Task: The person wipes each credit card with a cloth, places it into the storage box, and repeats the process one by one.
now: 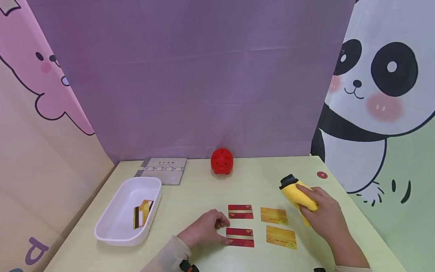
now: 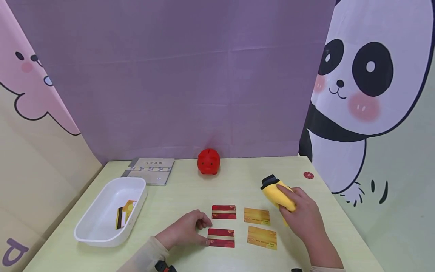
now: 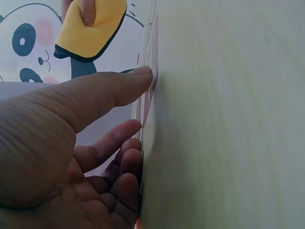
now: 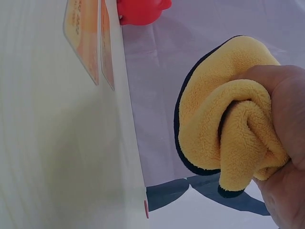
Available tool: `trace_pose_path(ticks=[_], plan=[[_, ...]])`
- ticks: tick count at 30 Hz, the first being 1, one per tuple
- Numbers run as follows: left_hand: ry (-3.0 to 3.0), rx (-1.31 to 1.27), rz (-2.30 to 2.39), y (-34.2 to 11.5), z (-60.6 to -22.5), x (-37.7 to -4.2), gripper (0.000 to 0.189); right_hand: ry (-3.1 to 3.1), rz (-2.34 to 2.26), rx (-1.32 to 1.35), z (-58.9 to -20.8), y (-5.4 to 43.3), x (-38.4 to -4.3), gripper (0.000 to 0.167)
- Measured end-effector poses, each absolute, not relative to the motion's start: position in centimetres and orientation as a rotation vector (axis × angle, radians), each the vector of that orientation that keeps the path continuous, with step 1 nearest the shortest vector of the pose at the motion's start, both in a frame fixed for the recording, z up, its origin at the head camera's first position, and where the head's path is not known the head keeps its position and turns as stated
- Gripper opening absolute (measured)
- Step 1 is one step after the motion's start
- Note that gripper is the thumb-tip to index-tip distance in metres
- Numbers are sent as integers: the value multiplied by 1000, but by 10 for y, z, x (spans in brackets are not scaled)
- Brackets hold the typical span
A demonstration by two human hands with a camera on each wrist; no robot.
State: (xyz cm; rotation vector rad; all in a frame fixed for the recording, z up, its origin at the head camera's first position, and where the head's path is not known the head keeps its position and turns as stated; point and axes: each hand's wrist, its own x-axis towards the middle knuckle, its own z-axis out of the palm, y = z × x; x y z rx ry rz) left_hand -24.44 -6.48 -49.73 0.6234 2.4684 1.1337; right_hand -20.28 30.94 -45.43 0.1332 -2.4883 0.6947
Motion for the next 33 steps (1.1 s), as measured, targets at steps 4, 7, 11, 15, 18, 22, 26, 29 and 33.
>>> trace_pose_path(ticks=[4,7,11,15,18,22,26,29,33], plan=[[2475,612,1118,-64,-497,-244,37,-2485,695,145,-455,309,-203,66],[2479,610,1112,-64,-497,-243,37,-2488,699,152,-455,309,-204,66],[2479,628,1117,-64,-496,-242,39,-2493,697,143,-456,310,-204,67],[2484,654,1111,-64,-497,-242,41,-2499,700,140,-456,309,-204,67],[2506,679,1085,-64,-499,-244,42,-2495,699,144,-456,309,-204,67],[2536,702,1052,-64,-503,-245,39,-2484,690,146,-455,310,-204,67],[2536,693,1047,-63,-503,-245,36,-2481,691,152,-456,310,-204,67],[2536,664,1040,-63,-502,-245,36,-2486,693,146,-455,310,-204,67],[2537,638,1039,-62,-500,-243,39,-2493,698,139,-455,310,-203,67]])
